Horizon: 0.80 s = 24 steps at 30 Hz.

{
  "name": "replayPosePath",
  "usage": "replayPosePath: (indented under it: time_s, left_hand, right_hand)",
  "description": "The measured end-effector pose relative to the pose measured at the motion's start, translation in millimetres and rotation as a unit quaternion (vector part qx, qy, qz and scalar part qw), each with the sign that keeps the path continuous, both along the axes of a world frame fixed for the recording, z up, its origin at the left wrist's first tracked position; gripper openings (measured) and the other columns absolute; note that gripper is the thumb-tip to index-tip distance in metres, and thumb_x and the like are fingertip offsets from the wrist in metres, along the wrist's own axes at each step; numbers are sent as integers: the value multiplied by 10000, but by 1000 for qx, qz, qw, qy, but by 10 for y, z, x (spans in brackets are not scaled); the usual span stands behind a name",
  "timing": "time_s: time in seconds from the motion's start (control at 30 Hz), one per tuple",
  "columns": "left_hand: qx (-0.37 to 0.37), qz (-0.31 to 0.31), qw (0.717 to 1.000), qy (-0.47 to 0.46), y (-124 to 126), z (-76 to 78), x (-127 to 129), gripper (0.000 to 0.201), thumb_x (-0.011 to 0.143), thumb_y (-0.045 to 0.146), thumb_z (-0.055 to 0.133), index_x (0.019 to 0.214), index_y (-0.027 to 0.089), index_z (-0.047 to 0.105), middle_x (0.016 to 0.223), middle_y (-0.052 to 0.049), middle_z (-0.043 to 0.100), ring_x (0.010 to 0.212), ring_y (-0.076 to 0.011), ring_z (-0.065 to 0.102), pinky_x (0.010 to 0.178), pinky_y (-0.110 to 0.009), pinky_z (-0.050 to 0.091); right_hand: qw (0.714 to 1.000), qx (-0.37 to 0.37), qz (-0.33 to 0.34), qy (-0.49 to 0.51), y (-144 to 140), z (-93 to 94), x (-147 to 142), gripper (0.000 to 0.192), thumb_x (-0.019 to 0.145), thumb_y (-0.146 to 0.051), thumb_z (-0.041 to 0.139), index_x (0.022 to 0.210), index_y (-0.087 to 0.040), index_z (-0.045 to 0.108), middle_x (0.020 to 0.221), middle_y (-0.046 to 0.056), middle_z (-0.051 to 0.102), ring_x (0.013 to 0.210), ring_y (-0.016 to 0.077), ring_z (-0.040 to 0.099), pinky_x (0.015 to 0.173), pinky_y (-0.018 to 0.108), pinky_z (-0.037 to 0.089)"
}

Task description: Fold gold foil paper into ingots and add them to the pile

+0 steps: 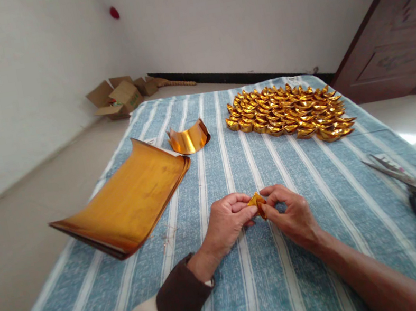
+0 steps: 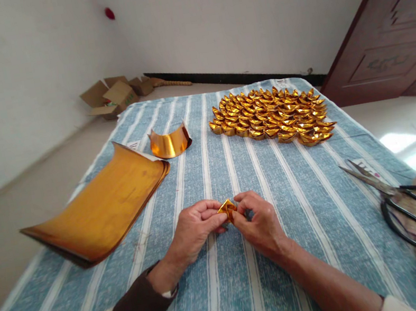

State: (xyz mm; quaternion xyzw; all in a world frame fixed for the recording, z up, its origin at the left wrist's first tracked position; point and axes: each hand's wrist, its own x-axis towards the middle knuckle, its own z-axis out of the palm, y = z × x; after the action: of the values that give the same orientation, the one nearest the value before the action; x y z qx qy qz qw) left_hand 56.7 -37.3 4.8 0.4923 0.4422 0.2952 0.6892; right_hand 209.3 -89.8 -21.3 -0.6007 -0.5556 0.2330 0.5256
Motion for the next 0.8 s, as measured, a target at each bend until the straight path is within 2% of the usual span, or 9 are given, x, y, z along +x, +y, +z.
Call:
replayPosePath:
  time_s: [0.23,0.47,0.8]
  left_hand:
    - [18,-13,1000,-1,-1,-8,7,215,701,252,743,870,137,680,772,-44,730,664,-142,678,561,-218,527]
    - [15,-29,999,-20,-3,-19,-10,196,747,276,712,884,137,692,830,-72,731,790,-196,711,561,-226,541]
    - [2,-24,1000,-15,24,-32,-12,184,744,274,715,852,127,689,738,-54,715,677,-151,681,551,-219,527]
  right_hand:
    - [1000,-3,-7,-5,3,-7,4,250,798,-258,632,586,-211,509,873,58,673,835,196,648,753,351,501]
    - [1000,6,7,-14,2,-12,19,241,799,-232,617,584,-213,509,869,52,669,811,185,646,730,342,508]
    - [997,6,72,-18,10,-3,90,163,819,-239,656,657,-213,650,939,61,675,914,198,652,813,355,514]
